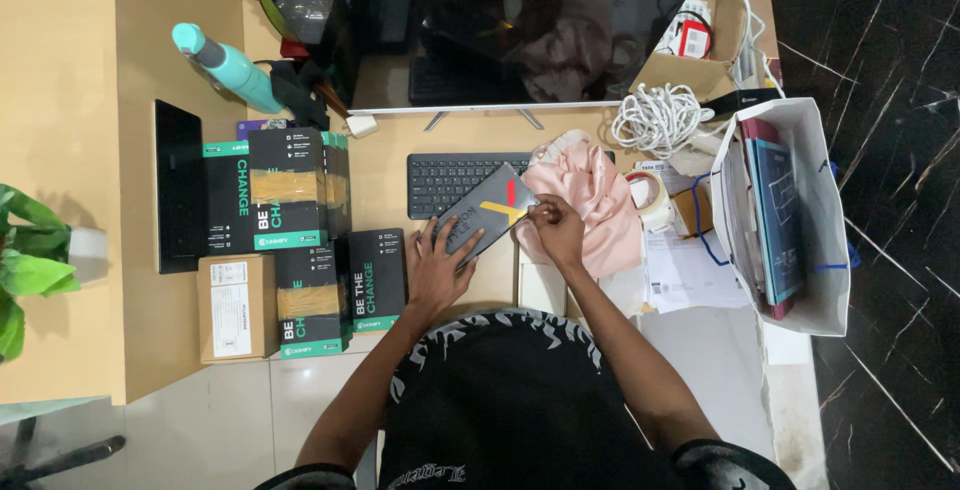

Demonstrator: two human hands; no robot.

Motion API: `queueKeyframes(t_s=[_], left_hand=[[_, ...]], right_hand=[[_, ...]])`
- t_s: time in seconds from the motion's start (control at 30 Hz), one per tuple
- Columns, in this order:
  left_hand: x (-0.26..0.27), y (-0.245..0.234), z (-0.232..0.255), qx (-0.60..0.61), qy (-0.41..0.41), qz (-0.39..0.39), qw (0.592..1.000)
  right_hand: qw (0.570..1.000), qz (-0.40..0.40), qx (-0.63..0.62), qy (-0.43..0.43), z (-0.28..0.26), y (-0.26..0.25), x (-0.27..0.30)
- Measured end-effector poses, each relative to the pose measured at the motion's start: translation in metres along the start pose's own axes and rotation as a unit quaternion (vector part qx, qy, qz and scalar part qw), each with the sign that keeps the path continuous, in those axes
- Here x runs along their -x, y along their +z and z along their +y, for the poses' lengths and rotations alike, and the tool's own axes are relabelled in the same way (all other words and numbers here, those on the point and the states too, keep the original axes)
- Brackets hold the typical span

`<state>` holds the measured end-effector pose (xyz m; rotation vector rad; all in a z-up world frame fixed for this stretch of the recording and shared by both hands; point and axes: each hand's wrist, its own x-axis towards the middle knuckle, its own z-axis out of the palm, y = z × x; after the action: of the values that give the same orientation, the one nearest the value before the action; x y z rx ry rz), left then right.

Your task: The person unboxes multiple electronic products, removing them from their packaging and using a cloth to wipe various items, including mobile devices and boxes, before placing some items into a bag.

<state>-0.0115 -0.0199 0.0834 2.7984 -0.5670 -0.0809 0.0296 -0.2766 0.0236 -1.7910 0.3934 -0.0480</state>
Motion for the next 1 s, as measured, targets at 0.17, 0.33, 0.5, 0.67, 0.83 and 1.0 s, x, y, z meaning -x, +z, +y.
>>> queueKeyframes(t_s=[0.17,0.33,0.5,0.67,0.83,1.0], left_hand=[[0.002,0.005,-0.002,0.009,0.002,0.012,1.0],[0.001,0.01,-0.003,-0.015,0.01,-0.034,0.999],[-0.001,0.006,0.0,-0.02,0.003,-0.091,0.996],[-0.002,-0.007,0.003,-0.059,0.012,-0.111,0.992],[-0.019,-0.024,0.001,0.005,-0.079,-0.168,0.983],[-0.004,-0.01,-0.017,0.107,-0.16,-0.113,0.975]], right_hand=[[0.999,0.008,0.037,-0.009,-0.013,-0.002,0.004],[1.0,-0.003,0.022,-0.015,-0.009,-0.003,0.002],[0.997,0.018,0.079,0.016,-0.003,0.0,0.0],[0.992,-0.006,0.111,0.051,-0.017,-0.001,0.002],[0.867,0.085,0.434,-0.229,-0.064,-0.026,0.015],[0.887,0.006,0.438,-0.147,-0.036,-0.064,0.008]])
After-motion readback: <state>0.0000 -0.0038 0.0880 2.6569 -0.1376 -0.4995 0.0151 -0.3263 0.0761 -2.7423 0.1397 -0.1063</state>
